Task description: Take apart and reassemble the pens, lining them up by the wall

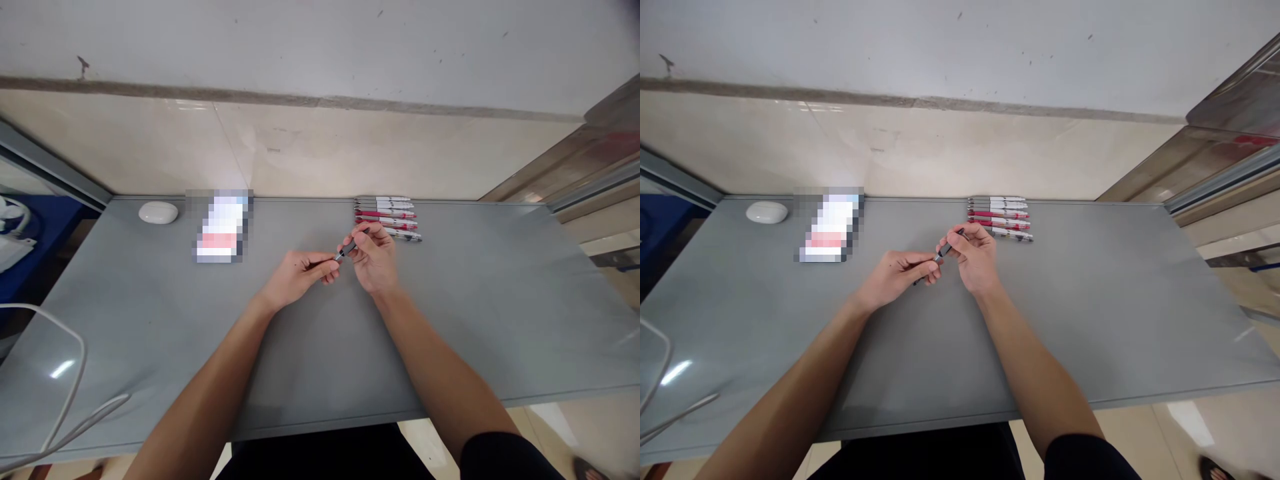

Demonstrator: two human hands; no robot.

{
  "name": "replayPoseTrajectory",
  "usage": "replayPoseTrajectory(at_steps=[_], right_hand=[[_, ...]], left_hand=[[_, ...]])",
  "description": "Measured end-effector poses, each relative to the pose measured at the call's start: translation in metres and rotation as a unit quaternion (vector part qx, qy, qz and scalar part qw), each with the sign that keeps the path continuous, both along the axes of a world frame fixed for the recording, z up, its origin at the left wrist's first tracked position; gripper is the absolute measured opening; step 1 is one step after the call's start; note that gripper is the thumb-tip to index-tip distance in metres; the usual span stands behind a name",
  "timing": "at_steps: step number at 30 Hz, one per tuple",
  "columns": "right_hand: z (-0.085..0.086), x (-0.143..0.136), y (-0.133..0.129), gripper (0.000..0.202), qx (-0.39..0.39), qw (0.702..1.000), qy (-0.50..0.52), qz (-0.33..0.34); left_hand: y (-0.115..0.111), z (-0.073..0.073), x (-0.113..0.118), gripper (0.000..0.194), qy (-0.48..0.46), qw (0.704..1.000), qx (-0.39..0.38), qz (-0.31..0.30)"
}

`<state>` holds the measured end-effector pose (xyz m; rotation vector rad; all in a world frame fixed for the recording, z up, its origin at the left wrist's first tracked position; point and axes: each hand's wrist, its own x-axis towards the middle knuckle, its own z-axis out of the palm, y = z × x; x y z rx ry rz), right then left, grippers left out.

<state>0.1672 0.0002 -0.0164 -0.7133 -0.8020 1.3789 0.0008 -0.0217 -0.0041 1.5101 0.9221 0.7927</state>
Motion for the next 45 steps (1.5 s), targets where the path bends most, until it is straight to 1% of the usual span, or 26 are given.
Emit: replayPoseTrajectory(at_steps=[5, 10, 13, 17, 19, 22, 26, 28, 30, 32, 34, 37, 41, 43, 44, 45], right_hand=[[-0.002, -0.003, 0.0, 0.017, 0.012, 1.0, 0.017, -0.013], [-0.001, -0.007, 0.0, 0.018, 0.013, 0.999, 0.02, -0.042], [0.001, -0.007, 0.0, 0.019, 0.007, 0.999, 0.005, -0.052], [0.002, -0.001, 0.002, 0.021, -0.011, 0.999, -0.012, -0.031], [0.002, 0.003, 0.004, 0.024, -0.016, 0.999, -0.011, -0.03], [0.0, 0.009, 0.005, 0.023, -0.019, 0.999, -0.03, -0.041], [-0.001, 0.009, 0.001, 0.022, 0.0, 0.992, -0.118, -0.04], [-0.001, 0.006, -0.001, 0.022, 0.02, 0.984, -0.172, -0.031], [-0.003, 0.003, -0.002, 0.022, 0.04, 0.973, -0.226, -0.026], [-0.004, 0.001, -0.003, 0.022, 0.054, 0.962, -0.265, -0.028], [-0.004, 0.001, -0.003, 0.024, 0.059, 0.959, -0.277, -0.03], [-0.003, 0.004, -0.001, 0.026, 0.049, 0.967, -0.249, -0.026], [0.001, 0.007, 0.001, 0.026, 0.019, 0.987, -0.158, -0.035], [0.003, 0.01, 0.004, 0.025, -0.001, 0.994, -0.099, -0.055], [0.005, 0.011, 0.006, 0.026, -0.014, 0.995, -0.068, -0.068], [0.006, 0.013, 0.008, 0.026, -0.027, 0.996, -0.036, -0.082]], left_hand=[[-0.001, -0.005, 0.0, 0.029, 0.038, 0.997, 0.052, 0.053], [-0.002, -0.009, 0.003, 0.033, 0.088, 0.986, 0.098, 0.1], [-0.002, -0.011, 0.005, 0.034, 0.093, 0.984, 0.103, 0.109], [0.0, -0.009, 0.006, 0.031, 0.079, 0.984, 0.084, 0.136], [0.001, -0.005, 0.006, 0.029, 0.051, 0.985, 0.066, 0.153], [0.003, 0.002, 0.006, 0.031, -0.03, 0.983, 0.016, 0.182], [0.006, 0.01, 0.008, 0.034, -0.162, 0.957, -0.047, 0.236], [0.007, 0.013, 0.011, 0.031, -0.221, 0.942, -0.054, 0.248], [0.007, 0.015, 0.016, 0.029, -0.256, 0.932, -0.048, 0.253], [0.005, 0.016, 0.021, 0.028, -0.265, 0.928, -0.04, 0.258], [0.002, 0.017, 0.026, 0.028, -0.266, 0.927, -0.04, 0.26], [-0.001, 0.018, 0.031, 0.03, -0.266, 0.929, -0.047, 0.254], [-0.005, 0.016, 0.032, 0.033, -0.245, 0.94, -0.052, 0.231], [-0.006, 0.013, 0.029, 0.035, -0.203, 0.95, -0.041, 0.234], [-0.006, 0.011, 0.026, 0.036, -0.172, 0.954, -0.028, 0.246], [-0.006, 0.01, 0.023, 0.037, -0.135, 0.961, -0.018, 0.24]])
